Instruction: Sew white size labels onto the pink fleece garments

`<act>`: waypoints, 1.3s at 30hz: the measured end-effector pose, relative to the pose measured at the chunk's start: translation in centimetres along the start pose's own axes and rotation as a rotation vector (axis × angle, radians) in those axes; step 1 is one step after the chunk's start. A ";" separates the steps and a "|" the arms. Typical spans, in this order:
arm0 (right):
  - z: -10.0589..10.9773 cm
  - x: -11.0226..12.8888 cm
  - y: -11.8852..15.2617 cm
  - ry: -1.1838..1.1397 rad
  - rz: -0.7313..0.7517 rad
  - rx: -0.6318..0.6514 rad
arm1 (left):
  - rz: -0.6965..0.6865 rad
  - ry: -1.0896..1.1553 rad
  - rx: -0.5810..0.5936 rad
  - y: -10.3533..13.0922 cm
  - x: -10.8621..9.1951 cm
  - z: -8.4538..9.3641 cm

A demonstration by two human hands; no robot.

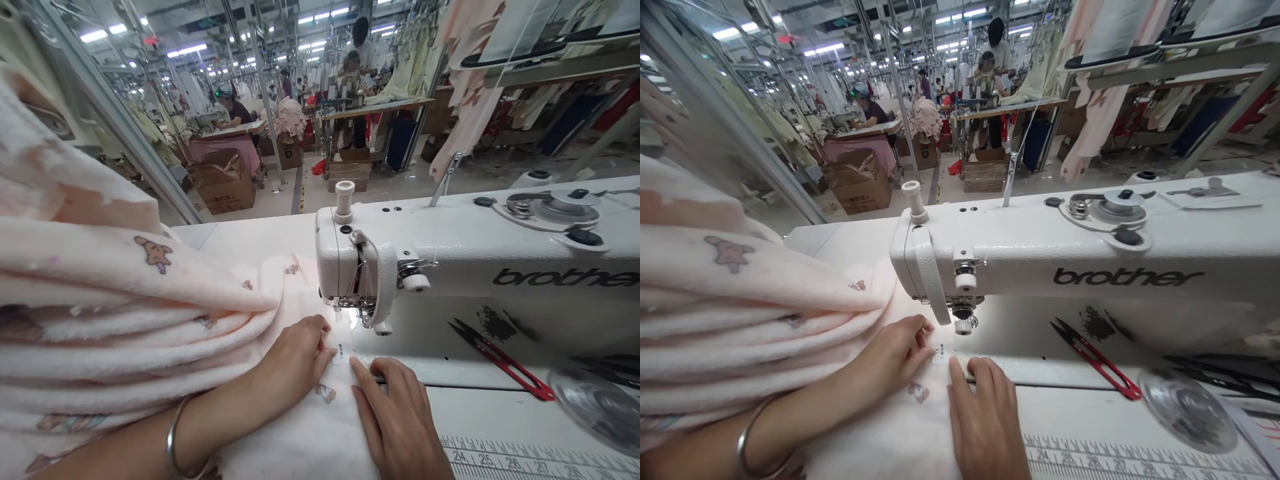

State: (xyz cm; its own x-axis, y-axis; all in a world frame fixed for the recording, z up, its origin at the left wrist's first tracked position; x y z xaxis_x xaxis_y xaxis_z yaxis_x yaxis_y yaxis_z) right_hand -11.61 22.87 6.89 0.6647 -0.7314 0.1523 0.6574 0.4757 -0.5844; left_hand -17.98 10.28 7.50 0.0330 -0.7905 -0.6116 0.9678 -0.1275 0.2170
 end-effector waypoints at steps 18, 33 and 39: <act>-0.4 0.0 0.2 -0.007 0.015 0.024 | -0.626 -0.539 0.064 5.2 -1.9 -2.8; 0.0 0.2 0.2 -0.004 0.015 0.023 | -0.682 -0.659 -0.014 5.6 -2.4 -2.8; -0.2 0.2 0.1 -0.014 0.006 0.033 | -0.703 -0.683 -0.046 5.9 -2.3 -2.9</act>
State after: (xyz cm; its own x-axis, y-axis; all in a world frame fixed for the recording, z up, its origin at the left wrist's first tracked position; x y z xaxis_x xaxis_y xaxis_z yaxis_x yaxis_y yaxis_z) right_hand -11.46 22.75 6.70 0.6737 -0.7215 0.1600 0.6645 0.4966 -0.5584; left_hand -11.67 13.13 7.99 -0.6919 -0.7218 -0.0157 0.7210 -0.6897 -0.0665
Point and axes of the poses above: each hand's wrist, its own y-axis away from the middle knuckle, its own z-axis out of the back of the hand, x = y × z, the point moved 9 cm from there along -y, towards the middle knuckle, and after that the axes turned 8 degrees about z, right-handed, at the moved point
